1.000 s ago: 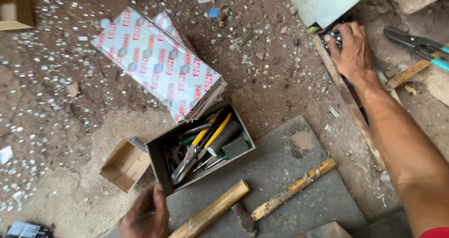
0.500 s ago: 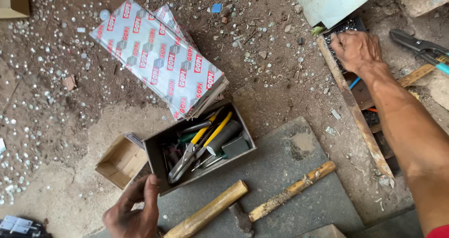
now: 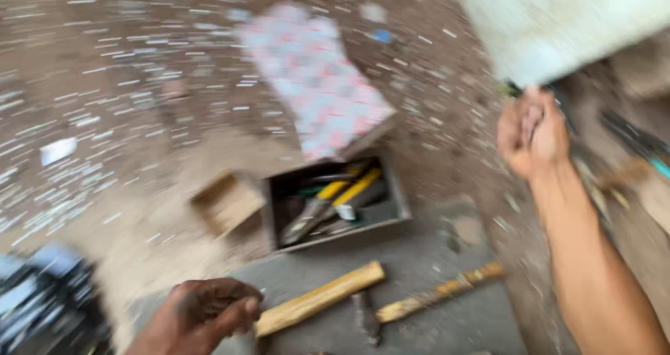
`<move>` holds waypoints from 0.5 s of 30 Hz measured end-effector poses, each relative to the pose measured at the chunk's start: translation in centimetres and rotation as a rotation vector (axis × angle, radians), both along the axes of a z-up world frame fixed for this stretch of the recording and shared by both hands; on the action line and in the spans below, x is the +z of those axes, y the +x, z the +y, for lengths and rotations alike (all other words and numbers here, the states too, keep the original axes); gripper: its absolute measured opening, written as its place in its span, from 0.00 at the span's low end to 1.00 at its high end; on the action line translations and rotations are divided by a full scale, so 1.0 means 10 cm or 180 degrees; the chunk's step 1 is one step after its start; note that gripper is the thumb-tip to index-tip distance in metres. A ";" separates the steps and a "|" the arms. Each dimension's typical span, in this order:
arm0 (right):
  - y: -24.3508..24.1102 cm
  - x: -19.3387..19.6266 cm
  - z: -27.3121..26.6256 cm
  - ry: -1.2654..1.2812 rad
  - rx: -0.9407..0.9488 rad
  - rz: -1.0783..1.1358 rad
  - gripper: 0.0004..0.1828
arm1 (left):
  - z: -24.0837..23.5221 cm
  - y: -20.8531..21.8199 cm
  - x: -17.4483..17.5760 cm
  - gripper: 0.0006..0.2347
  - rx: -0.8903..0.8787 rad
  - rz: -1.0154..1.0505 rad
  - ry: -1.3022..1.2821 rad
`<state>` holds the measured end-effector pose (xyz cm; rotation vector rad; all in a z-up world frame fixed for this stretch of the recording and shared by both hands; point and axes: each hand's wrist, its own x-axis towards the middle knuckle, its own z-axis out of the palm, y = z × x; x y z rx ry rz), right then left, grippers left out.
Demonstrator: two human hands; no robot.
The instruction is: The person attaches black components to the corners of metal trays using a hammer. They pick up small fasteners from the ground, position a component on the corner of a tray, and strike it with the hammer before placing the tray into a stack.
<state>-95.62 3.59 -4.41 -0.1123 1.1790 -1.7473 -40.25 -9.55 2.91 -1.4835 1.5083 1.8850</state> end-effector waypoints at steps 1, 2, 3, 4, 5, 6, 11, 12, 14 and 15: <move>0.34 0.14 -0.11 -0.0047 0.0381 -0.0165 0.26 | -0.08 0.25 0.08 0.15 -0.0259 -0.0057 0.0019; 0.74 0.26 -0.30 -0.0105 0.0844 -0.0373 0.28 | -0.14 0.53 0.16 0.16 -0.0303 -0.0107 0.0090; 1.16 0.43 -0.47 -0.0228 0.1194 -0.0367 0.27 | -0.20 0.79 0.22 0.18 -0.0347 -0.0149 0.0165; 1.61 0.56 -0.71 -0.0387 0.1587 -0.0431 0.27 | -0.25 1.03 0.30 0.19 -0.0213 0.0399 0.0105; 2.09 0.72 -0.95 -0.0427 0.1999 -0.0480 0.27 | -0.28 1.26 0.36 0.20 -0.0094 0.0944 -0.0015; 2.58 0.94 -1.10 -0.0444 0.2400 -0.0441 0.28 | -0.20 1.39 0.29 0.22 0.0238 0.1347 -0.0145; 5.05 1.41 -1.79 -0.0129 0.3393 0.0582 0.24 | -0.01 1.42 0.12 0.31 0.3342 0.2866 0.1464; 5.47 1.35 -1.87 -0.0175 0.3621 0.1177 0.24 | 0.03 1.50 0.12 0.31 0.3882 0.3346 0.1791; 6.22 1.15 -1.96 -0.0999 0.4205 0.2547 0.20 | 0.05 1.82 0.09 0.23 0.4753 0.4041 0.1695; 6.49 1.09 -1.99 -0.1665 0.4325 0.3311 0.20 | 0.04 2.02 0.06 0.20 0.5172 0.4384 0.1644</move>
